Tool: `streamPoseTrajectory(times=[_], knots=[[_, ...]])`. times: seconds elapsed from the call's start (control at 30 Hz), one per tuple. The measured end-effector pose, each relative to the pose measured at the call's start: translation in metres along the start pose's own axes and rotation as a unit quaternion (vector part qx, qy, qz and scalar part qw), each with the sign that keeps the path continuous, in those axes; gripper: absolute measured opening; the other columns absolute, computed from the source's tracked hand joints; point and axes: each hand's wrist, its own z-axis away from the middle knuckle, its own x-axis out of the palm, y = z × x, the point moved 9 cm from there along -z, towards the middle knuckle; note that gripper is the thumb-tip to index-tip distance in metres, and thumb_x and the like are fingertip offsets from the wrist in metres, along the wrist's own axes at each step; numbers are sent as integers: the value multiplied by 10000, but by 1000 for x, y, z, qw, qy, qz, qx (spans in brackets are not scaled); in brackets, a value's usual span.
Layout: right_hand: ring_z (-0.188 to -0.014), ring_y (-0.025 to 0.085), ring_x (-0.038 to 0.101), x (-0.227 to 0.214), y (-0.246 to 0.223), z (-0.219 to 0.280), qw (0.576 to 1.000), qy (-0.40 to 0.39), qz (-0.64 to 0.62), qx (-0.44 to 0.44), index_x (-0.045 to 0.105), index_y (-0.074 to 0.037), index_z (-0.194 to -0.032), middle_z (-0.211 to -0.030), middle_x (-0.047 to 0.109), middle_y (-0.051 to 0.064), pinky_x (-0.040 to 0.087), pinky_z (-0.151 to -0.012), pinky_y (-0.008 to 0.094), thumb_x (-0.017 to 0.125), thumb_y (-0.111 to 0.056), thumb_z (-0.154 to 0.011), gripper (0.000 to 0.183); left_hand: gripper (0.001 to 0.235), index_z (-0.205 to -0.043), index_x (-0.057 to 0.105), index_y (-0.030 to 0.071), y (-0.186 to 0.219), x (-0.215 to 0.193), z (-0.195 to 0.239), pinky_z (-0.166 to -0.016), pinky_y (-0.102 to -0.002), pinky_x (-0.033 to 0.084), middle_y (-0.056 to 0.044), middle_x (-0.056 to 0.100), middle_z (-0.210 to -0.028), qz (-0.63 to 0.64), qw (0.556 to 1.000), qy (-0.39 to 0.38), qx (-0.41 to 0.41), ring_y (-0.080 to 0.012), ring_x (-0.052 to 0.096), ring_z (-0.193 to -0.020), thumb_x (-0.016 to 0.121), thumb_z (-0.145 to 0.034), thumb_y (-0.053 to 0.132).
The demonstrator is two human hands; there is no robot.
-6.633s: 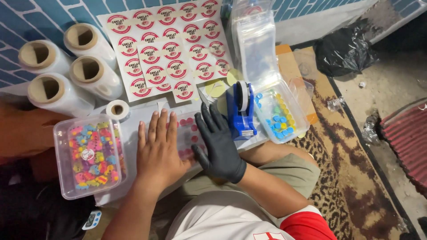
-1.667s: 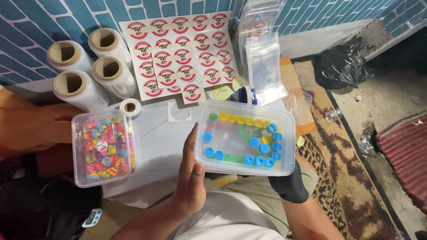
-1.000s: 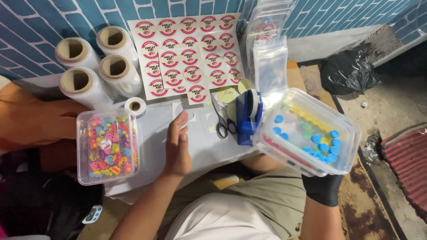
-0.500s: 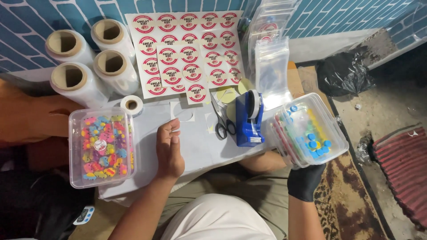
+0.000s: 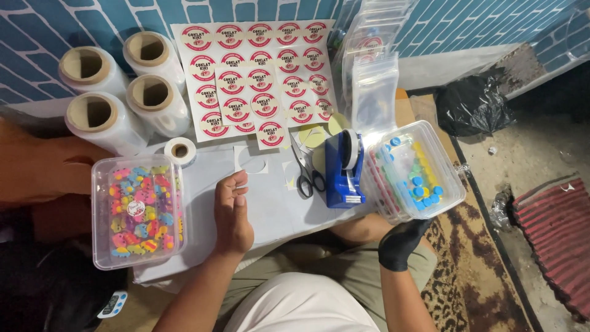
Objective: Cutting out stickers from a sheet and organizing small colorful items into a partitioned plastic container.
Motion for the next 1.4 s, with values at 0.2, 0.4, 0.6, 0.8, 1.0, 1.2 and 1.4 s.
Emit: streamPoseTrajectory(times=[0.2,0.4,0.6,0.8,1.0,1.2,1.4], knots=[[-1610,402,194,24,-55,24,878,-207,348,-256,56,-93,-1659,-1719,127,204,240,-1312,551,691,-288,-931,986,718,-1346,516,-3,13,2,-2,-998,-414,497,-183,588,-1310,2,1000,16,-13,-302,597,-1151,353,-995,602],[-1561,269,168,19,-38,-9,888,-174,377,-198,67,-154,-1671,-1706,197,82,140,-1286,502,934,-91,-680,1318,661,-1392,489,31,6,4,-2,-1097,-368,446,-139,507,-1244,-5,1000,-10,1,-271,564,-1180,315,-1019,548],[-1541,264,258,51,-53,-10,885,-163,386,-203,154,-108,-1652,-1663,289,116,174,-1284,473,960,-60,-648,1289,684,-1400,478,42,4,5,-3,-1102,-372,432,-142,505,-1242,-17,1000,-17,-5,-275,564,-1186,289,-1014,573],[-1537,280,255,56,-53,-14,886,-173,373,-216,131,-95,-1656,-1667,280,148,188,-1292,476,968,-103,-663,1299,673,-1395,481,46,3,5,-3,-1099,-365,435,-136,505,-1246,-13,1000,-11,-8,-271,565,-1188,305,-1012,571],[-1480,71,348,61,-72,-19,952,-181,167,-180,238,-44,-1628,-1609,379,19,308,-1302,291,539,-494,-1044,796,685,-1397,477,64,4,4,-3,-1092,-386,435,-123,507,-1231,-25,999,-12,-20,-256,568,-1145,290,-1008,596],[-1387,108,565,57,-75,-69,987,-119,24,-109,508,-105,-1463,-1420,600,-11,418,-1276,263,348,-523,-1054,607,674,-1384,485,50,1,5,-3,-1100,-378,443,-127,517,-1231,-23,1000,1,-14,-269,579,-1167,316,-1004,580],[-1409,144,544,72,-64,-114,985,-160,37,-62,486,-97,-1482,-1453,572,22,410,-1274,294,355,-495,-1053,599,642,-1350,507,29,9,6,-6,-1054,-347,484,-111,526,-1161,-40,999,19,12,-241,600,-1101,341,-1006,545]])
